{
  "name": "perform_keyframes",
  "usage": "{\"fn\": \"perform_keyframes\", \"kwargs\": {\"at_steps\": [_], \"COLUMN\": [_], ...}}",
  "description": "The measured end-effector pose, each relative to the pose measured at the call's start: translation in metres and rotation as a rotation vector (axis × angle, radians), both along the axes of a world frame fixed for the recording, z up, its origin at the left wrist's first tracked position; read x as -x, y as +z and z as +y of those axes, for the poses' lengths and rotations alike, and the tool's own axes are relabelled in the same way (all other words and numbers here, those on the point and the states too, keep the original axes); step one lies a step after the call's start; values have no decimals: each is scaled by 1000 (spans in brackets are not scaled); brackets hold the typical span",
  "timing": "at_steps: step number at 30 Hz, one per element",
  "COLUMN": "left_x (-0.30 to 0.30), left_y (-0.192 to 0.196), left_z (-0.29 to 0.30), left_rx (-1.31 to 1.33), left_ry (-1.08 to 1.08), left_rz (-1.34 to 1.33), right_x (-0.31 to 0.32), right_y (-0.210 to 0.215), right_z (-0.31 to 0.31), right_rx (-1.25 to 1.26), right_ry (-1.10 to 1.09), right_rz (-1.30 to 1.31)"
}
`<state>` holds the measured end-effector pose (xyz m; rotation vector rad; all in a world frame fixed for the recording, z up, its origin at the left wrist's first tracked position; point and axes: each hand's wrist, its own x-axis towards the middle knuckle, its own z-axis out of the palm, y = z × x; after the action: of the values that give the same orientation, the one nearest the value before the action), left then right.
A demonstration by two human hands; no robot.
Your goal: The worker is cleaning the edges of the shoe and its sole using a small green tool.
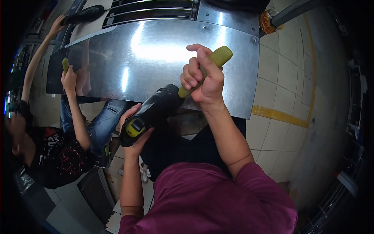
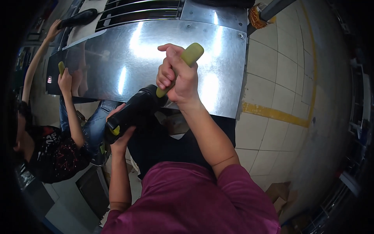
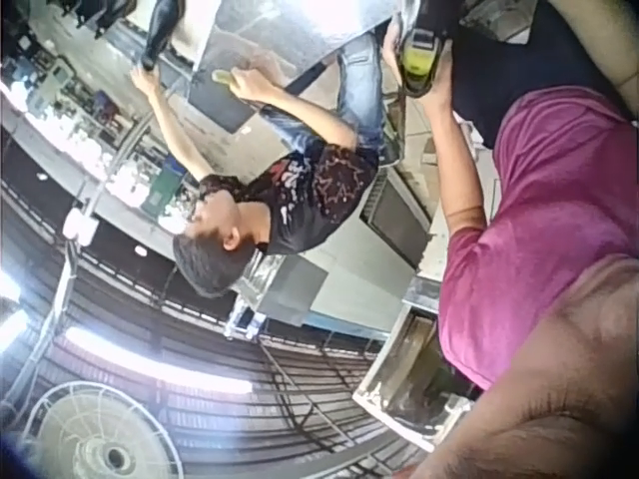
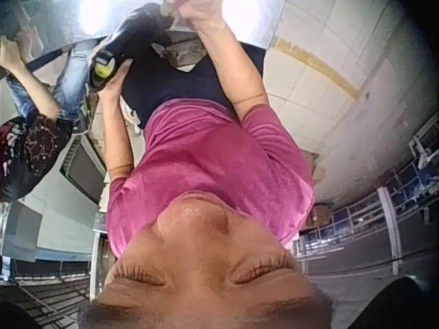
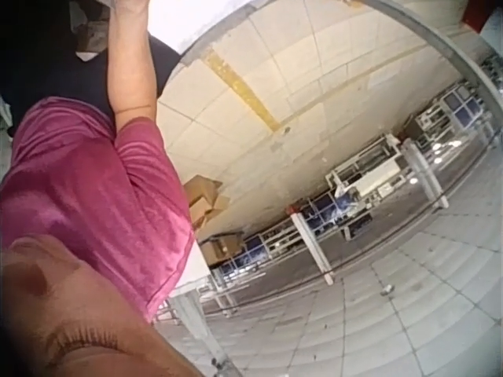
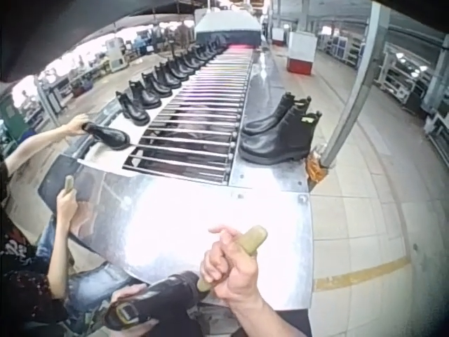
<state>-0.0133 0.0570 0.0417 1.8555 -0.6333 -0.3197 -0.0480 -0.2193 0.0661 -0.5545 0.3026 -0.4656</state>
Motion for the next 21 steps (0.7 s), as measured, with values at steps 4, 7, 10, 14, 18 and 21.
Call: {"fn": "perform_keyframes", "kwargs": {"at_steps": [4,7,10,14,18,21], "left_x": [1,-2,-11,-11,-13,-11], "left_y": [-16,-27,-19,-30,-37,-36], "left_z": [0,1,-5,3,6,5], "left_rx": [6,44,1,64,47,94], "left_ry": [41,62,31,29,1,3], "left_rz": [31,79,25,14,-14,29], "right_x": [-5,-13,-22,-23,-24,-22], "right_y": [-17,-15,-14,-25,-26,-26], "right_z": [9,12,10,13,17,16], "right_rx": [-102,56,44,-43,39,37], "right_ry": [31,40,46,18,-9,-24], "right_rz": [-9,75,74,-17,-43,-39]}}
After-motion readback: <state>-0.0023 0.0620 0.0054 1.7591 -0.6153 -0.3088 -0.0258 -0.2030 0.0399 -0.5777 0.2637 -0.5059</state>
